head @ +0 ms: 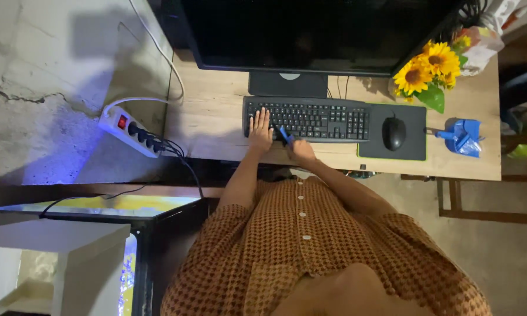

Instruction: Cleaning a computer keyboard using a small handheld brush

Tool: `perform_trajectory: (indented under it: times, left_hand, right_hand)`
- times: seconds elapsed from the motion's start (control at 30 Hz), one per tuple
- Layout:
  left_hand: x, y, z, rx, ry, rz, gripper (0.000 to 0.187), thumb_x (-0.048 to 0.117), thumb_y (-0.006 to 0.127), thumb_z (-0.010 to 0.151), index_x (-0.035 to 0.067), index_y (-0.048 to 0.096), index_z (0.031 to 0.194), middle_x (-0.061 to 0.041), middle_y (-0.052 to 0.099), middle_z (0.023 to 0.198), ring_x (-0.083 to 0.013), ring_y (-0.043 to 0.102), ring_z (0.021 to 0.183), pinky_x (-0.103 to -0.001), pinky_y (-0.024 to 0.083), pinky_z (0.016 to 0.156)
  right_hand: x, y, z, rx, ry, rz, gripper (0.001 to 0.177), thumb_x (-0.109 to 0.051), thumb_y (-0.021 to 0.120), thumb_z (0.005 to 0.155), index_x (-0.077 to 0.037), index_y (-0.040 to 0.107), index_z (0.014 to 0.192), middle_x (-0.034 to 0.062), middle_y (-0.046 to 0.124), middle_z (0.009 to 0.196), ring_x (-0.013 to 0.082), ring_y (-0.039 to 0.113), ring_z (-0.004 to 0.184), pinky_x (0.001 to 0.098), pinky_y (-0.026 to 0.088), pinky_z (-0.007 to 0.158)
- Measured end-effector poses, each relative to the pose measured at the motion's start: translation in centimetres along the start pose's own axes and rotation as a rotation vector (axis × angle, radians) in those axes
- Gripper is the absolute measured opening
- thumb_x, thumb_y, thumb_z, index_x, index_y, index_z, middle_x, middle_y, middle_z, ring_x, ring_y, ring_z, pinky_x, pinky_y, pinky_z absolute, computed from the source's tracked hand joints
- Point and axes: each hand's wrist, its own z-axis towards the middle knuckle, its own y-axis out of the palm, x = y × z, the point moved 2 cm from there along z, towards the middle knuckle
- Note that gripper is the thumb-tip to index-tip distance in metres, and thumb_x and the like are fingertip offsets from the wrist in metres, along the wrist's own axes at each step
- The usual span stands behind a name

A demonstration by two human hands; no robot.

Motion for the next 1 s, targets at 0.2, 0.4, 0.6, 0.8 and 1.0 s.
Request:
perform_trajectory:
  times: [0.2,0.4,0.6,0.8,1.0]
  left_hand:
    - [-0.1,-0.6,0.2,-0.056,-0.042,0.007,0.076,0.028,0.051,0.101,0.015,0.014,0.166,-0.008,0.006,0.173,-0.0316,0.01,0.159,-0.054,0.005,0.128]
    - [-0.9,-1.9,-0.3,-0.047,-0.143,0.037,0.066,0.035,0.033,0.107,0.015,0.012,0.167,-0.007,0.004,0.174,-0.0288,0.007,0.16,-0.05,0.0,0.129]
    - [-1.8,-2.2,1.1,-0.087,-0.172,0.058,0.083,0.014,0.056,0.099,0.015,0.009,0.167,-0.008,0.004,0.174,-0.0301,0.007,0.159,-0.054,0.002,0.129]
    - [-2.7,-2.5,1.8,-0.046,-0.228,0.101,0.086,0.009,0.062,0.096,0.011,0.011,0.166,-0.012,0.005,0.173,-0.033,0.01,0.158,-0.056,0.008,0.128]
    - [-2.1,-4.2,0.9,-0.123,-0.246,0.271,0.093,0.018,0.065,0.093,0.009,0.008,0.165,-0.013,0.005,0.173,-0.0308,0.005,0.159,-0.051,0.006,0.129]
  right_hand:
    - [-1.9,-1.1,5.3,0.15,-0.02,-0.011,0.037,-0.035,0.068,0.092,0.001,0.069,0.082,0.0251,0.07,0.072,0.0453,0.073,0.075,0.055,0.059,0.063]
    - [-2.0,2.0,12.3,0.163,0.112,-0.009,0.044,-0.042,0.066,0.092,0.001,0.074,0.098,0.0283,0.073,0.087,0.048,0.073,0.088,0.0589,0.061,0.076]
    - [-5.8,4.7,2.7,0.21,0.045,-0.136,0.033,-0.037,0.074,0.089,-0.004,0.077,0.087,0.0184,0.074,0.073,0.0353,0.077,0.072,0.0454,0.062,0.058]
    - [-2.8,5.6,12.2,0.322,-0.047,0.042,0.033,-0.037,0.073,0.091,-0.007,0.071,0.08,0.0153,0.069,0.065,0.0347,0.071,0.062,0.0442,0.057,0.056]
    - [-5.8,5.8,14.3,0.12,0.063,-0.012,0.042,-0.042,0.077,0.086,0.0,0.074,0.089,0.027,0.074,0.085,0.0469,0.074,0.084,0.0576,0.062,0.069]
